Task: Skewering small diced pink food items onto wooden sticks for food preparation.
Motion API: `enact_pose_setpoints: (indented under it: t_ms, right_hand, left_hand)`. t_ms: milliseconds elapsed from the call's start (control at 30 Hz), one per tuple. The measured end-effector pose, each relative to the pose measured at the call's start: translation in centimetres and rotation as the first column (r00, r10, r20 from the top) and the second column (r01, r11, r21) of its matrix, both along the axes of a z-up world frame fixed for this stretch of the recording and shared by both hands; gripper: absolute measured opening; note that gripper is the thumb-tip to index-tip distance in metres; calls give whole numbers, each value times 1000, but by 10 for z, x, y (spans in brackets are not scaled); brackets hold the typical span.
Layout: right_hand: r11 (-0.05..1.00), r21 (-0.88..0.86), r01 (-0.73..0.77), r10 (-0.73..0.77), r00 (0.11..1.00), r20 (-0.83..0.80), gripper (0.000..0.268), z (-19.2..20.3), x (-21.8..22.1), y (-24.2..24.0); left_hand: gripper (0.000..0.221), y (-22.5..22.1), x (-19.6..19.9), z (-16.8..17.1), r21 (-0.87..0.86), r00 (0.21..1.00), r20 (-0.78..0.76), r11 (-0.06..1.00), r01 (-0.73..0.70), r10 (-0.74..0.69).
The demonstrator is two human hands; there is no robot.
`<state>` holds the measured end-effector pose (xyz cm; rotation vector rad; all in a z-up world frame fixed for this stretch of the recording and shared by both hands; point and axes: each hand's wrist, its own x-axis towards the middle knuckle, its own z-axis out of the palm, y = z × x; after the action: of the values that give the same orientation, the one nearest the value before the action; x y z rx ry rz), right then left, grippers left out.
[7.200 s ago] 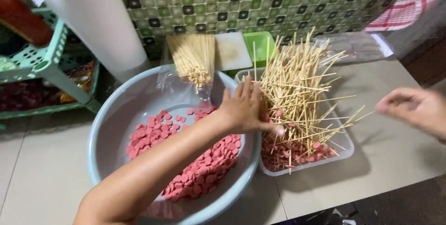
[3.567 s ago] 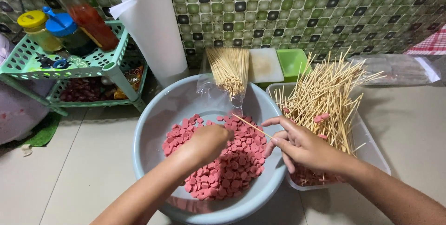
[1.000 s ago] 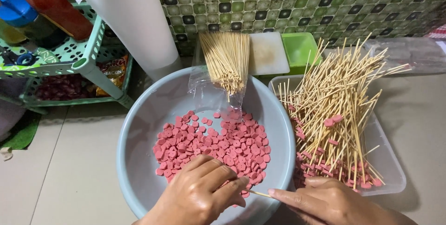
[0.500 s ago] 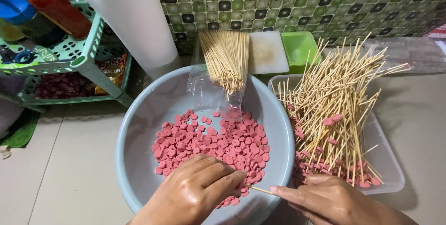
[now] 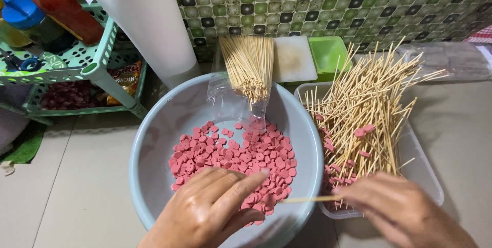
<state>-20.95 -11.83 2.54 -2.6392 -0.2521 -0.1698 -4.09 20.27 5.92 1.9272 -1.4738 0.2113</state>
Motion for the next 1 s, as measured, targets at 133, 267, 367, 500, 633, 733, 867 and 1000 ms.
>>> enact_pose_setpoints:
  t_ms: [133, 267, 367, 500, 633, 733, 867, 1000]
  right_hand:
    - [932, -123, 342, -343, 939, 12, 61, 22, -3, -24]
    - [792, -254, 555, -499, 829, 252, 38, 24, 9, -47]
    - [720, -442, 535, -470, 844, 256, 34, 12, 14, -71]
    - [591, -659, 465, -506, 850, 146, 48, 7, 22, -68]
    - [616, -616, 490, -531, 837, 135, 33, 5, 27, -60]
    - [604, -650, 461, -502, 854, 140, 44, 6, 25, -60]
    - [600, -672, 433, -442, 880, 173, 50, 6, 16, -65]
    - [610, -660, 439, -451, 877, 166, 52, 11, 7, -64]
  left_hand:
    - [64, 2, 2, -6, 51, 1000, 0, 999, -11, 11]
    - [61, 1, 2, -11, 100, 1000, -9, 995, 2, -1]
    - [56, 1, 3, -12, 150, 999, -34, 989, 11, -6]
    - [54, 1, 4, -13, 208, 997, -75, 978, 14, 2]
    - [54, 2, 5, -19, 227, 997, -74, 974, 9, 8]
    - [53, 1, 5, -24, 251, 995, -83, 967, -30, 53]
    - [59, 0, 6, -22, 269, 987, -85, 957, -111, 138]
    - [57, 0, 10, -21, 349, 955, -13, 897, -273, 296]
